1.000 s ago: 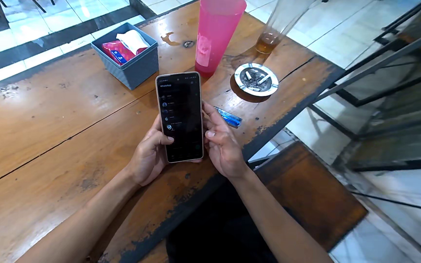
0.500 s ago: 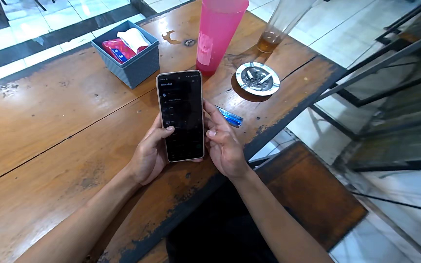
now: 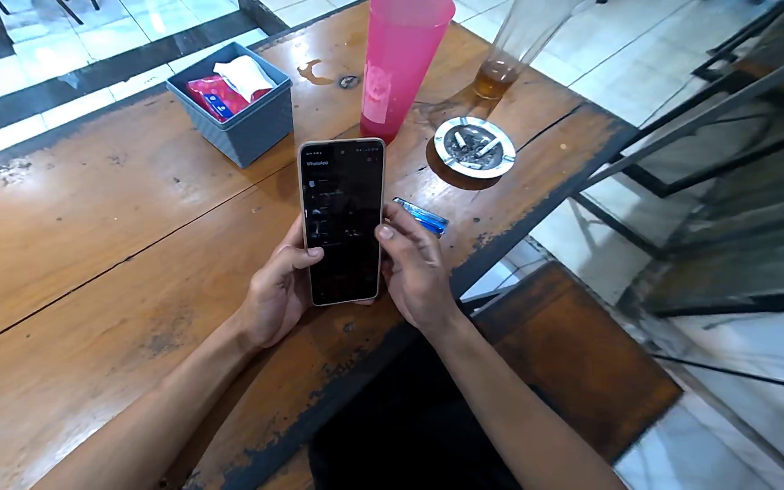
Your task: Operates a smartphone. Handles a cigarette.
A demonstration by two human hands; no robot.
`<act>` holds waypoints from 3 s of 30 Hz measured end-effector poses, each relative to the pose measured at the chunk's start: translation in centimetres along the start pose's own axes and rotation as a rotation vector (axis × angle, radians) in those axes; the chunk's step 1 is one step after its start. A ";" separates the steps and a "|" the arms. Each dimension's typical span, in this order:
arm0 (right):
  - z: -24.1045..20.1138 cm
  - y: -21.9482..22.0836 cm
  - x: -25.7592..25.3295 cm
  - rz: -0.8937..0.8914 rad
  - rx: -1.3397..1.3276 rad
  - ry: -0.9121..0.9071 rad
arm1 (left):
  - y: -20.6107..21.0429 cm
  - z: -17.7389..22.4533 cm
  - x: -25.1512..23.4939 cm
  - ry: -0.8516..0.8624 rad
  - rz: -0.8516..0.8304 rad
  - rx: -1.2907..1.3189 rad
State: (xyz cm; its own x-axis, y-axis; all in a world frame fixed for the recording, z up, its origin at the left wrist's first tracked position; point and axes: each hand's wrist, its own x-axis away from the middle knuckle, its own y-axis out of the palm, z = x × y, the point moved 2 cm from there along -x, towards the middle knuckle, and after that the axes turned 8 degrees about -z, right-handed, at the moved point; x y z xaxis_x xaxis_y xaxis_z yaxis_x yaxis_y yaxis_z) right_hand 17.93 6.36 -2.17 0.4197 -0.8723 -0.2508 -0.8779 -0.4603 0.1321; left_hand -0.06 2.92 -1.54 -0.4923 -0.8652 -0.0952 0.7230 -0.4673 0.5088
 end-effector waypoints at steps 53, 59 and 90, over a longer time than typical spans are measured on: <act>-0.2 0.2 -0.2 -0.276 0.032 0.024 | -0.4 0.1 0.0 -0.018 0.098 0.108; -0.2 0.3 -0.2 -0.277 0.010 0.030 | -0.3 0.2 -0.2 -0.029 0.126 0.059; -0.5 0.4 -0.2 -0.265 0.029 0.021 | -0.3 0.1 0.0 0.005 0.085 0.112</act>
State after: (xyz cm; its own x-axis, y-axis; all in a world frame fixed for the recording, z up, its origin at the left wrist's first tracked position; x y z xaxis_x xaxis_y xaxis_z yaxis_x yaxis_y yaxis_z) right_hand 17.64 6.28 -1.60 0.6406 -0.7251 -0.2527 -0.7425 -0.6688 0.0367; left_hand -0.29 3.09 -1.54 -0.4294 -0.9016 -0.0517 0.7029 -0.3696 0.6078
